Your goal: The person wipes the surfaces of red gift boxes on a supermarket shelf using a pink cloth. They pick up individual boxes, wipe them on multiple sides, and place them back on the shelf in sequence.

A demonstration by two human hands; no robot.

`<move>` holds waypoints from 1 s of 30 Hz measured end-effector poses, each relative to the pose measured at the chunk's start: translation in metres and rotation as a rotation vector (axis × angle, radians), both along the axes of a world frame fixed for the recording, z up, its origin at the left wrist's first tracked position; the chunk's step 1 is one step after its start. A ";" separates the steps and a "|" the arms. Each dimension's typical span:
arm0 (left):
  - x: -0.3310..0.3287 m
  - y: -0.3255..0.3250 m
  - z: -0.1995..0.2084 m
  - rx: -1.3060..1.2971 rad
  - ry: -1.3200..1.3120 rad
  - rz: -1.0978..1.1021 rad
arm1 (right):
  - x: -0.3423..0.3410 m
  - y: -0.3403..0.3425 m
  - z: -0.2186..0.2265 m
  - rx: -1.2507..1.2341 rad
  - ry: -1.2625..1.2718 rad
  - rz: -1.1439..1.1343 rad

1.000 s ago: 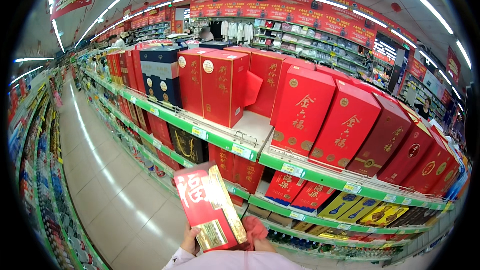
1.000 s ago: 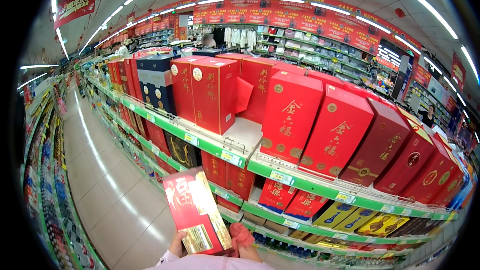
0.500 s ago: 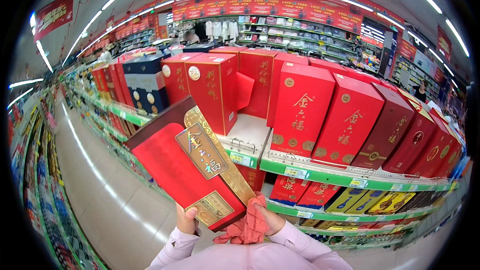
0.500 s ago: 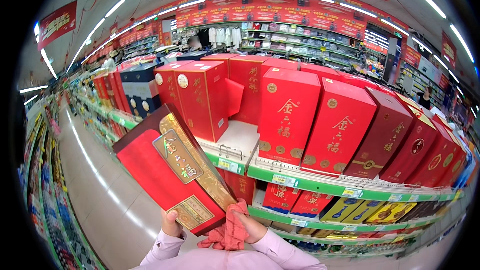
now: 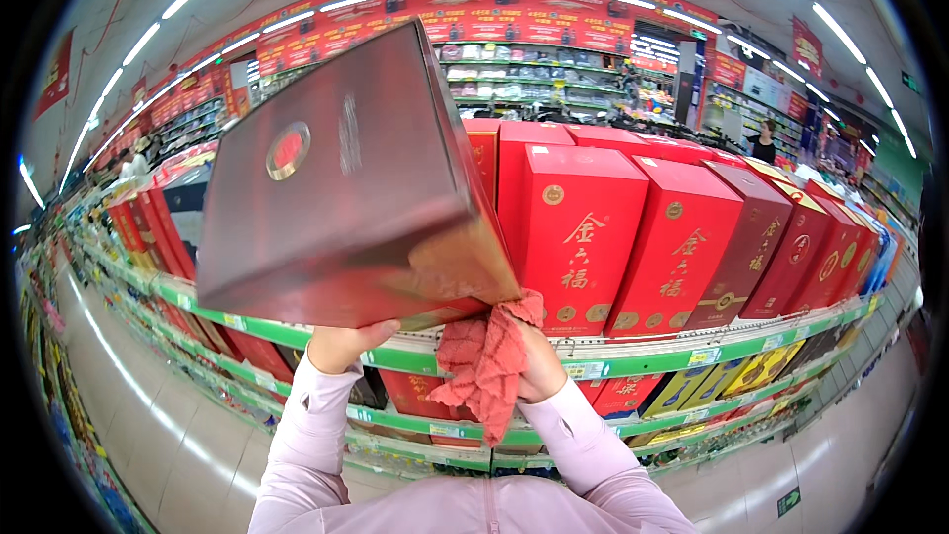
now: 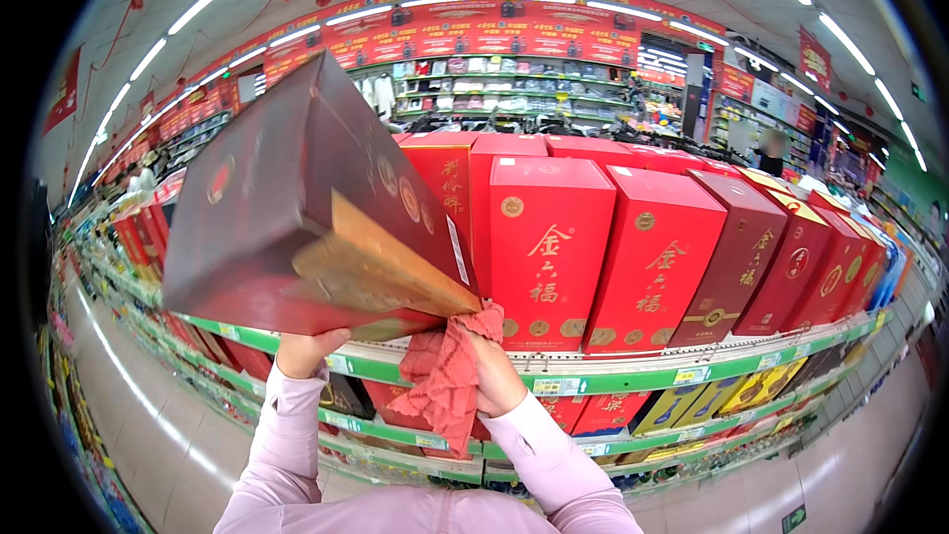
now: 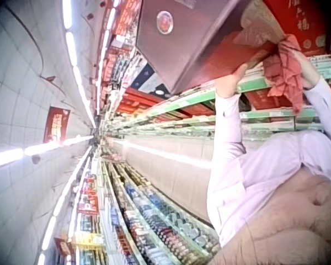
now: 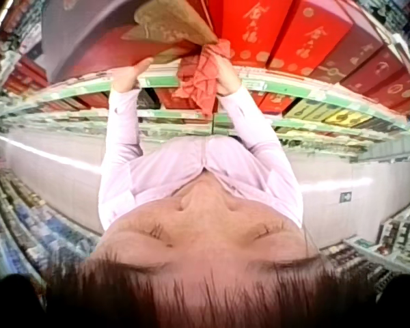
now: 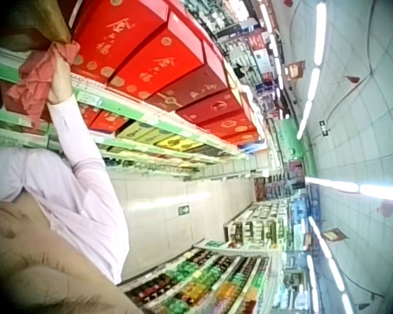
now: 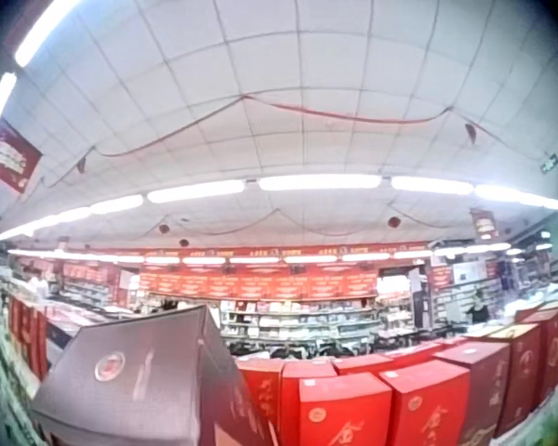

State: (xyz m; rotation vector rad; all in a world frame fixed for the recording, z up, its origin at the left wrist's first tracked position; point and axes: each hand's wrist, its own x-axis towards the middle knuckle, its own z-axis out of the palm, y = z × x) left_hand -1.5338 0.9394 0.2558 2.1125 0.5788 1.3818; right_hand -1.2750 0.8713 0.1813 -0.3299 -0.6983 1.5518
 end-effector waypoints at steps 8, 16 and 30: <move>0.042 0.068 -0.020 0.064 0.035 -0.184 | 0.003 0.026 -0.003 -0.020 -0.032 -0.089; 0.085 0.096 -0.062 -0.177 -0.027 -0.436 | 0.013 -0.028 0.018 -0.074 -0.294 -0.206; 0.103 0.105 -0.075 -0.204 -0.144 -0.324 | 0.101 -0.155 0.099 -0.140 -2.293 -0.254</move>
